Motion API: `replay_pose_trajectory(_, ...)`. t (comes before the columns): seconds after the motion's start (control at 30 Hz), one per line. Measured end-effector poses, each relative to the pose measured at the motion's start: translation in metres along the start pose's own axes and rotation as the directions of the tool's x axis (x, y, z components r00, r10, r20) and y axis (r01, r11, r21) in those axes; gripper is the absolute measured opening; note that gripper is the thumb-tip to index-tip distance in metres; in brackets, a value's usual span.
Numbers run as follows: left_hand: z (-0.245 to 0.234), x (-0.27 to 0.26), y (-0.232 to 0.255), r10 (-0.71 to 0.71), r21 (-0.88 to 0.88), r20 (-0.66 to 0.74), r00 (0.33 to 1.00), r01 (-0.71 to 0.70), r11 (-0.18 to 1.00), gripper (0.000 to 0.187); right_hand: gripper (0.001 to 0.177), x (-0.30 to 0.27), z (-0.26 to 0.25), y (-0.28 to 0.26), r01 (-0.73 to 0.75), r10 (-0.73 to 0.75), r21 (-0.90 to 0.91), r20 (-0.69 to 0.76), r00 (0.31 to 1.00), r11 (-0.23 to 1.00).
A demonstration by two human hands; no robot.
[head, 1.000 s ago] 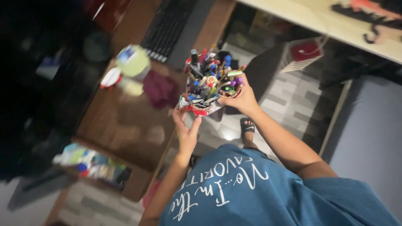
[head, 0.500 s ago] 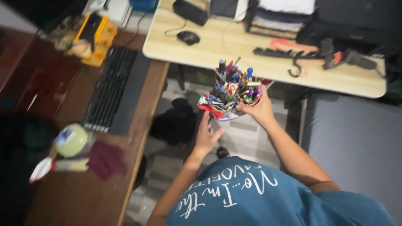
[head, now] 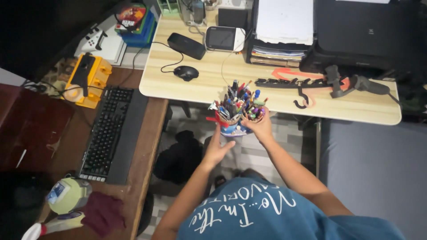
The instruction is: Organizing various items on a desk, including sorting pens, arranging bottles in an organizer, and wiping the desk surface.
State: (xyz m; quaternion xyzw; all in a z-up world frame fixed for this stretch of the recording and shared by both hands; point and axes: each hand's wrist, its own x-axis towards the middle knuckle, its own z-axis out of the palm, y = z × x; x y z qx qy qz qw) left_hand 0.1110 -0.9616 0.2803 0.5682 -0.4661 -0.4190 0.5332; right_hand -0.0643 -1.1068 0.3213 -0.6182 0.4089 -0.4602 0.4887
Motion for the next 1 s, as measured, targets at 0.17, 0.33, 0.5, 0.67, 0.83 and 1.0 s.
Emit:
replay_pose_trajectory(0.17,0.003,0.028,-0.015,0.047,-0.003,-0.107,0.993,-0.048,0.999,0.108,0.085,0.044,0.015,0.022,-0.012,0.011,0.017,0.055,0.998,1.0)
replay_pose_trajectory(0.33,0.018,0.063,-0.023,-0.047,0.02,-0.218,0.975,0.053,0.998,0.107,0.089,0.101,0.03,0.013,-0.046,0.058,-0.16,0.072,0.996,0.986)
replay_pose_trajectory(0.5,0.043,0.086,-0.002,-0.229,-0.098,-0.33,0.916,0.207,0.973,0.108,0.074,0.178,0.036,0.081,0.133,-0.134,0.013,0.157,0.978,0.991)
replay_pose_trajectory(0.67,0.052,0.064,-0.005,-0.254,-0.185,-0.409,0.876,0.193,0.964,0.106,0.096,0.228,0.036,0.103,0.081,-0.097,0.078,0.235,0.967,0.994)
replay_pose_trajectory(0.83,0.034,0.007,0.035,-0.314,-0.252,-0.573,0.757,0.202,0.947,0.102,0.123,0.192,0.038,0.112,0.247,-0.257,0.072,0.256,0.932,0.966)
replay_pose_trajectory(1.0,0.016,-0.071,0.035,-0.288,-0.308,-0.772,0.566,0.064,0.949,0.093,0.074,0.081,0.06,0.06,-0.304,0.195,0.071,0.627,0.755,0.95)
